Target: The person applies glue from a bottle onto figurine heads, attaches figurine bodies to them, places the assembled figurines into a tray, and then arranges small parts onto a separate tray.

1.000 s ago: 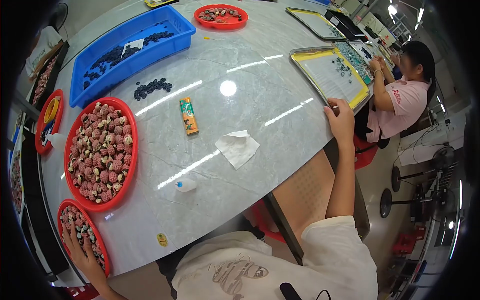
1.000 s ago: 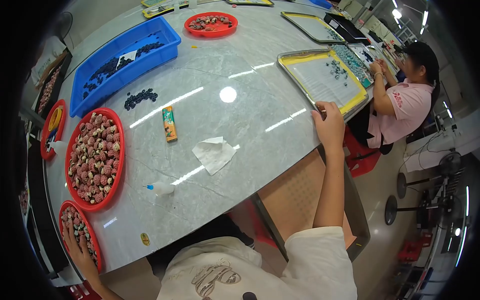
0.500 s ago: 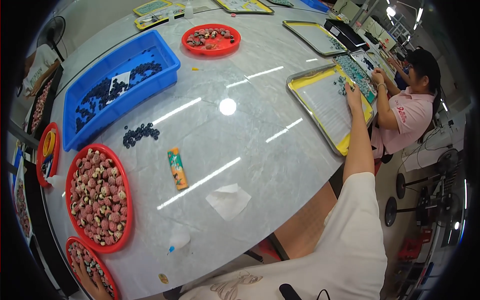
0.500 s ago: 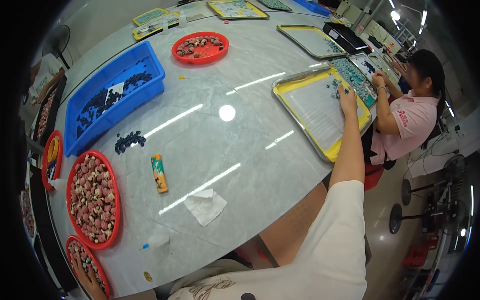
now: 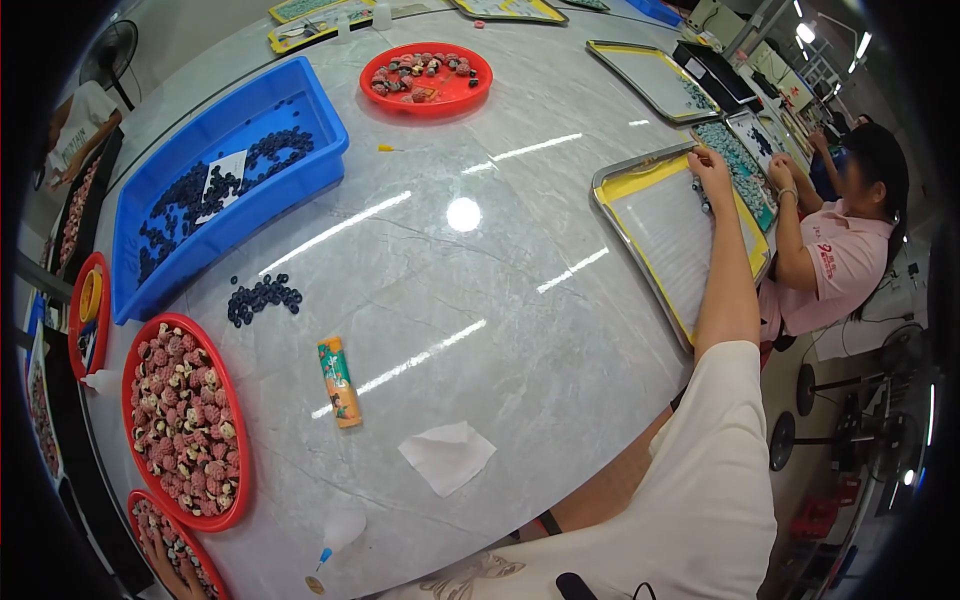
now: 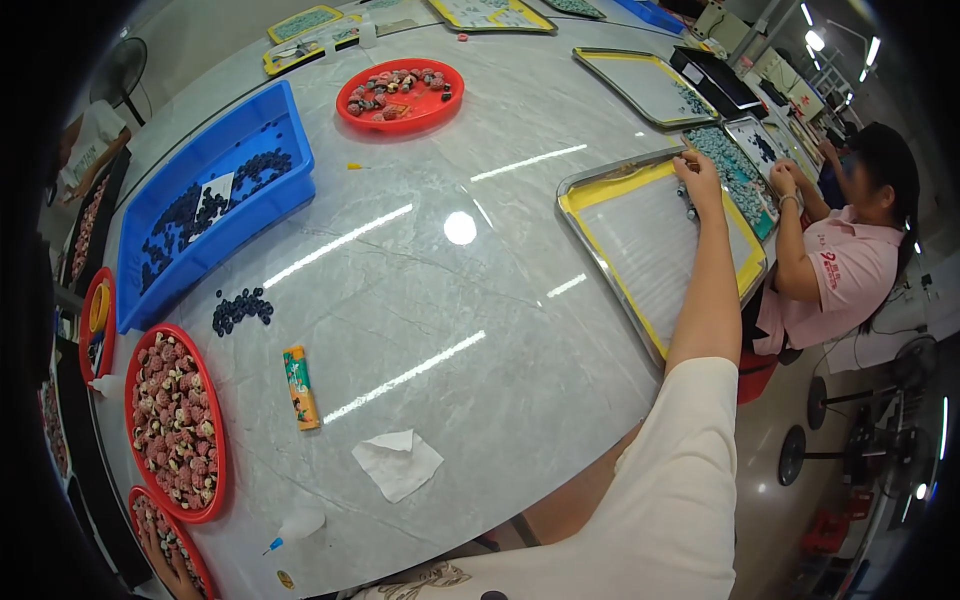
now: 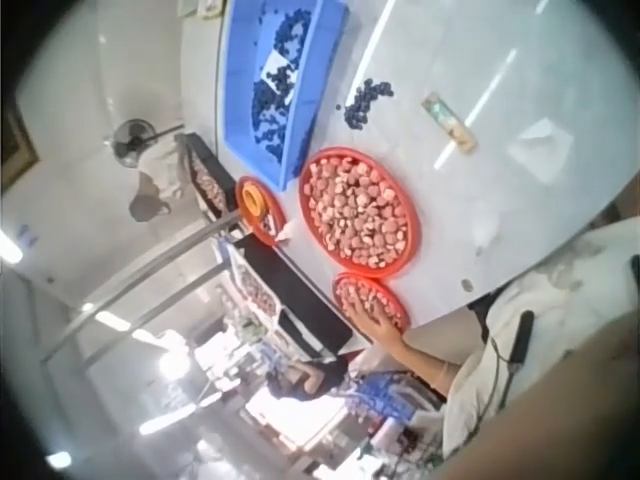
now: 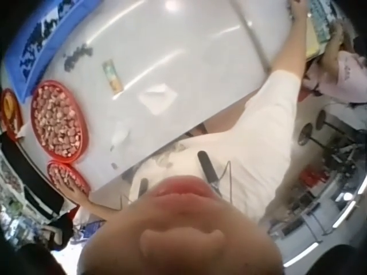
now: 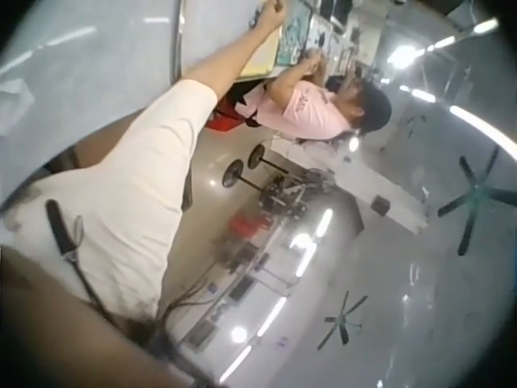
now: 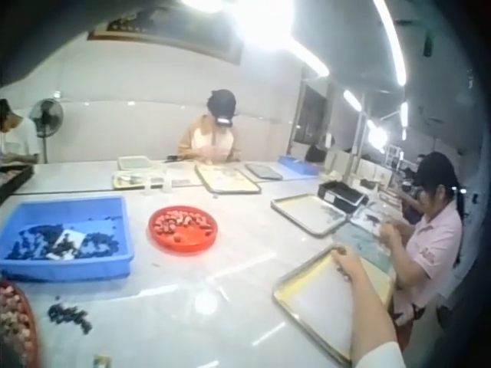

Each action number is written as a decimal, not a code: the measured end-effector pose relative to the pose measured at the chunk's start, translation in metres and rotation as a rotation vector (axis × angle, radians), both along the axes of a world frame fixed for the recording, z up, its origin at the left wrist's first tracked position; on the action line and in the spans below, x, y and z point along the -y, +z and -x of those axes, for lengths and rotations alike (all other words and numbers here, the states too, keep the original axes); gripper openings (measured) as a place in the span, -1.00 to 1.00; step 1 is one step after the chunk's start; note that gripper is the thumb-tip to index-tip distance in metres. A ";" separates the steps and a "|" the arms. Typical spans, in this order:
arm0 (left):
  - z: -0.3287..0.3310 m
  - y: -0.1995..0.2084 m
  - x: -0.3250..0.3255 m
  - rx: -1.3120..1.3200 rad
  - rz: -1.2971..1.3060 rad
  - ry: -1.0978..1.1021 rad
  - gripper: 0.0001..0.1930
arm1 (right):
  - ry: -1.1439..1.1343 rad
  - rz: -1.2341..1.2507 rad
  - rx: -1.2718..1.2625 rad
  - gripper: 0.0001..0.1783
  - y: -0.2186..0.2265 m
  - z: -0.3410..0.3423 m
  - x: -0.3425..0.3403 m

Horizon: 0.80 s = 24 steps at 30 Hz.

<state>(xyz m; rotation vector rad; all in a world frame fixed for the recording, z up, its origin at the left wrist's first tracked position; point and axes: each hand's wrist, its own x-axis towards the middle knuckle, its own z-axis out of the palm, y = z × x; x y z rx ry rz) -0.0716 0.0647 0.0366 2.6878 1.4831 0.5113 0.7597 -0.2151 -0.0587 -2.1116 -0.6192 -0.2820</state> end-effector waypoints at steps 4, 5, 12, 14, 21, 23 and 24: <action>0.001 -0.001 0.001 0.007 -0.020 -0.015 -0.63 | 0.084 0.035 -0.002 -0.76 0.007 0.014 0.000; 0.001 -0.001 0.002 0.007 -0.017 -0.019 -0.63 | 0.079 0.038 -0.002 -0.76 0.007 0.017 -0.001; -0.001 0.000 0.006 0.035 -0.002 -0.015 -0.63 | -0.114 0.381 0.349 -0.65 0.020 0.037 0.014; 0.000 0.000 0.006 0.054 0.003 -0.016 -0.63 | -0.257 0.420 0.290 -0.61 0.017 0.037 0.021; 0.014 -0.005 0.002 0.021 -0.018 0.013 -0.63 | 0.136 0.128 0.064 -0.56 0.008 0.049 0.001; 0.018 -0.007 0.000 0.020 -0.025 0.008 -0.64 | 0.133 0.193 0.209 -0.63 0.011 0.065 -0.011; 0.020 -0.008 -0.001 0.018 -0.028 0.013 -0.64 | 0.134 0.192 0.211 -0.63 0.013 0.073 -0.014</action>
